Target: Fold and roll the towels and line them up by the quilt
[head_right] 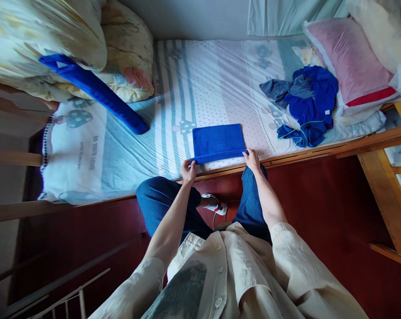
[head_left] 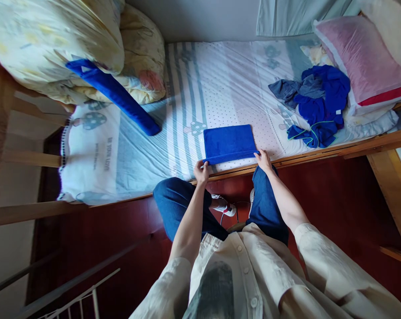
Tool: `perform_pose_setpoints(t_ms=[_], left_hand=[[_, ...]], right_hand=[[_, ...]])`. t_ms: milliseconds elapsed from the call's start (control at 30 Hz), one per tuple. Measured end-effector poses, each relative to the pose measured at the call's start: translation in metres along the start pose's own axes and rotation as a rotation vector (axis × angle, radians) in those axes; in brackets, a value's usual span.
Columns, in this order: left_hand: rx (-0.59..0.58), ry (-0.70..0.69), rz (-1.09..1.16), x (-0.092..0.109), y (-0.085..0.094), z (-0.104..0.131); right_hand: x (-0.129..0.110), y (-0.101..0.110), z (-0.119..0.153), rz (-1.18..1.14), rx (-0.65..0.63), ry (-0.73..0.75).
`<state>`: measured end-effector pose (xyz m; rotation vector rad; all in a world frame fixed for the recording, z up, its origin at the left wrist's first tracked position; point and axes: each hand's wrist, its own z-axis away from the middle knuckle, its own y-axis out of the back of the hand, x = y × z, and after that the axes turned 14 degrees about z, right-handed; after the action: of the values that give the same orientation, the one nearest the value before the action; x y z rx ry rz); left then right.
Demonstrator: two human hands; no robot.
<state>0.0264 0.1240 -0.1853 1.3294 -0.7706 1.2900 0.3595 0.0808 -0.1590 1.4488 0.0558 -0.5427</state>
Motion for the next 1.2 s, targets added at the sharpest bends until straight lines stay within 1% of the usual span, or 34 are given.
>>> perform_pose_setpoints(t_ms=[133, 267, 433, 633, 800, 1033, 1200], left_hand=[[0.042, 0.007, -0.079, -0.005, 0.001, -0.002], [0.057, 0.053, -0.154, -0.011, 0.001, -0.005], [0.070, 0.069, -0.173, -0.013, -0.002, -0.005], [0.066, 0.064, -0.152, -0.012, -0.002, -0.004], [0.076, 0.112, -0.146, -0.012, 0.000, -0.007], [0.062, 0.137, -0.019, -0.014, 0.000, -0.005], [0.070, 0.132, -0.037, -0.013, 0.000, -0.005]], right_hand=[[-0.002, -0.001, -0.001, 0.062, -0.067, -0.053], [-0.005, -0.001, -0.002, 0.094, -0.126, -0.078], [-0.007, 0.001, -0.002, 0.116, -0.177, -0.124], [-0.011, 0.004, -0.002, 0.118, -0.180, -0.138], [-0.014, 0.004, -0.003, 0.150, -0.191, -0.168], [-0.007, 0.002, -0.002, 0.065, -0.133, -0.142], [-0.006, 0.003, -0.002, 0.026, -0.102, -0.161]])
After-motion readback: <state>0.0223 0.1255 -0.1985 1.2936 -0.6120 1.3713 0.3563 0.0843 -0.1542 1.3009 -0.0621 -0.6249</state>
